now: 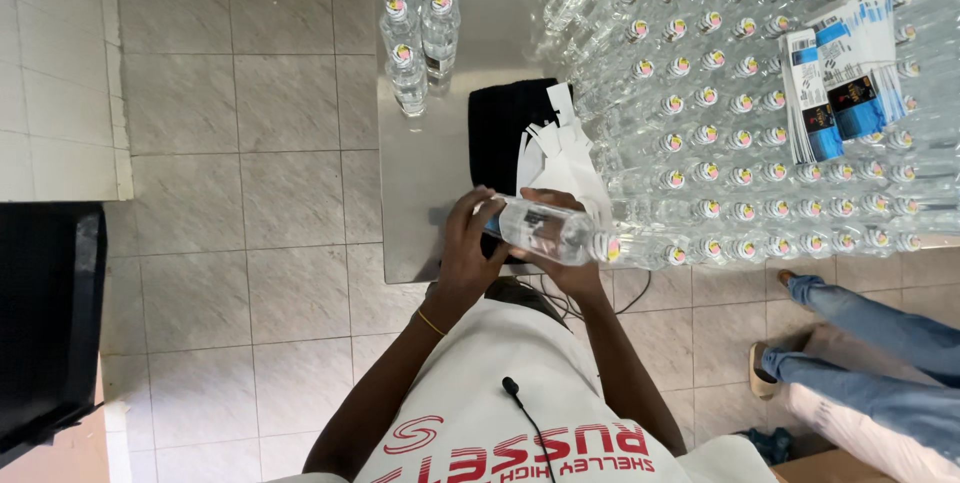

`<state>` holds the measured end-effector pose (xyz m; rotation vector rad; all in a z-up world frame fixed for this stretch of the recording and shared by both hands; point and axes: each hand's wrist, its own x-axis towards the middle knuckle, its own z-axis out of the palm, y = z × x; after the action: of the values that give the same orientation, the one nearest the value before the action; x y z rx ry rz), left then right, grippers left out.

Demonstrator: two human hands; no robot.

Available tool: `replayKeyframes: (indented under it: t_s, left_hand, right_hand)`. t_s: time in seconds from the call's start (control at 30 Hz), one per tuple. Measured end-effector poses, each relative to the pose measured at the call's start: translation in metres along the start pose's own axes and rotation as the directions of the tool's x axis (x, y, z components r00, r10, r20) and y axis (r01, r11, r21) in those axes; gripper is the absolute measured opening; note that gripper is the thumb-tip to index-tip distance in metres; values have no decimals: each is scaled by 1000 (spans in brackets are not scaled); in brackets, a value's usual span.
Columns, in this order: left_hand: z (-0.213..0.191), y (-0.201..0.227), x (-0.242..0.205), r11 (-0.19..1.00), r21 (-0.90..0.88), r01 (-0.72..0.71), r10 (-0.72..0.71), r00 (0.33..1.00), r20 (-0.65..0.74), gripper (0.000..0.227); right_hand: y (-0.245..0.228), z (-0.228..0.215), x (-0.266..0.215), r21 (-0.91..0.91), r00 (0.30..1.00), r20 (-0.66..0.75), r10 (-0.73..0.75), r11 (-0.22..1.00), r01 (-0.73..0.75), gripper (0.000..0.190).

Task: The person stands at a metal table and applies labels to clear plastic bottles. They pick up a bottle, peel a label from a sheet, and wrap it around the bottle's body. The labeled bottles are placed in a row on the table, while stacks of unlabeled bottles and label sheets remain nearby.

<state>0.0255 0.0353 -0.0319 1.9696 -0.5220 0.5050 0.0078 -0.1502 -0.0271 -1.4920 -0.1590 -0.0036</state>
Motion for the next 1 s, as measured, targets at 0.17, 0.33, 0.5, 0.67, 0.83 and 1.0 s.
replayKeyframes:
  t_s: [0.17, 0.33, 0.5, 0.67, 0.83, 1.0]
  left_hand:
    - [-24, -31, -18, 845, -111, 522, -520, 853, 51, 118]
    - [-70, -37, -48, 785, -50, 617, -618, 786, -19, 109]
    - [-82, -39, -73, 682, -97, 725, -731, 679, -63, 112]
    - [-65, -35, -68, 502, -383, 776, -830, 557, 40, 101]
    - [-66, -35, -7, 355, -722, 594, -776, 618, 127, 79]
    - [-56, -36, 63, 203, -828, 523, -767, 611, 198, 74]
  right_hand:
    - [7, 27, 78, -464, 949, -93, -300, 857, 225, 51]
    - [89, 43, 169, -486, 969, -248, -3, 865, -122, 85]
    - [161, 63, 224, -609, 970, -222, -102, 791, -56, 75]
    - [163, 69, 236, -416, 950, -278, 143, 873, -254, 86]
    - [85, 80, 183, -344, 976, -214, 51, 931, -124, 89]
    - [-7, 127, 58, -332, 981, 196, -12, 940, 77, 72]
